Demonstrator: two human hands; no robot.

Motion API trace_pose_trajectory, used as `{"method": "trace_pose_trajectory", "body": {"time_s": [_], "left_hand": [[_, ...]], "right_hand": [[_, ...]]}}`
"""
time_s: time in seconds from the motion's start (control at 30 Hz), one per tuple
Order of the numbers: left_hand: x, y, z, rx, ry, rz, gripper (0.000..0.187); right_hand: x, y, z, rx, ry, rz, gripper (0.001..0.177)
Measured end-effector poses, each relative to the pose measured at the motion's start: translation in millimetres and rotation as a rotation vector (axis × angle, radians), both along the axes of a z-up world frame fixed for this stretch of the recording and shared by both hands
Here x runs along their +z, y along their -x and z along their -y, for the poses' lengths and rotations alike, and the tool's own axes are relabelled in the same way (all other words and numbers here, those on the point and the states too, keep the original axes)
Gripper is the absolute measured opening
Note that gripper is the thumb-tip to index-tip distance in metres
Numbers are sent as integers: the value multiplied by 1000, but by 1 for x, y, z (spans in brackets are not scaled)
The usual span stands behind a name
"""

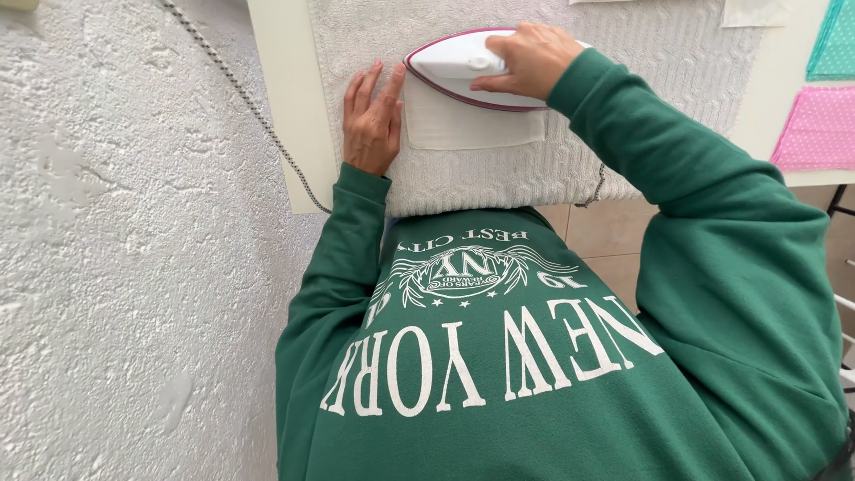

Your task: Ironing small rectangular pieces of white fabric on a padded surface.

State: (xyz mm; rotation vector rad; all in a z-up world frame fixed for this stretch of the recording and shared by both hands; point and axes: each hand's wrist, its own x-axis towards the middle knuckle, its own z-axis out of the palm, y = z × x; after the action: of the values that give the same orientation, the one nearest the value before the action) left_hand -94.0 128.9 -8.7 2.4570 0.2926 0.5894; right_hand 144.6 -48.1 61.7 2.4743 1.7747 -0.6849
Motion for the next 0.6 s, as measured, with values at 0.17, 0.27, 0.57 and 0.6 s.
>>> {"method": "trace_pose_trajectory", "body": {"time_s": [0.17,0.27,0.57,0.6], "left_hand": [[3,-2,0,-24,-44,-84,52],[2,-4,1,-11,-49,-87,50],[-4,-3,1,-5,-63,-104,50],[-5,-2,1,0,-63,-100,50]], "right_hand": [[5,-8,28,-76,21,-49,57],[5,-15,47,-95,19,-22,57],[16,-30,93,-178,87,8,59],[16,-32,98,-193,105,6,58]]}}
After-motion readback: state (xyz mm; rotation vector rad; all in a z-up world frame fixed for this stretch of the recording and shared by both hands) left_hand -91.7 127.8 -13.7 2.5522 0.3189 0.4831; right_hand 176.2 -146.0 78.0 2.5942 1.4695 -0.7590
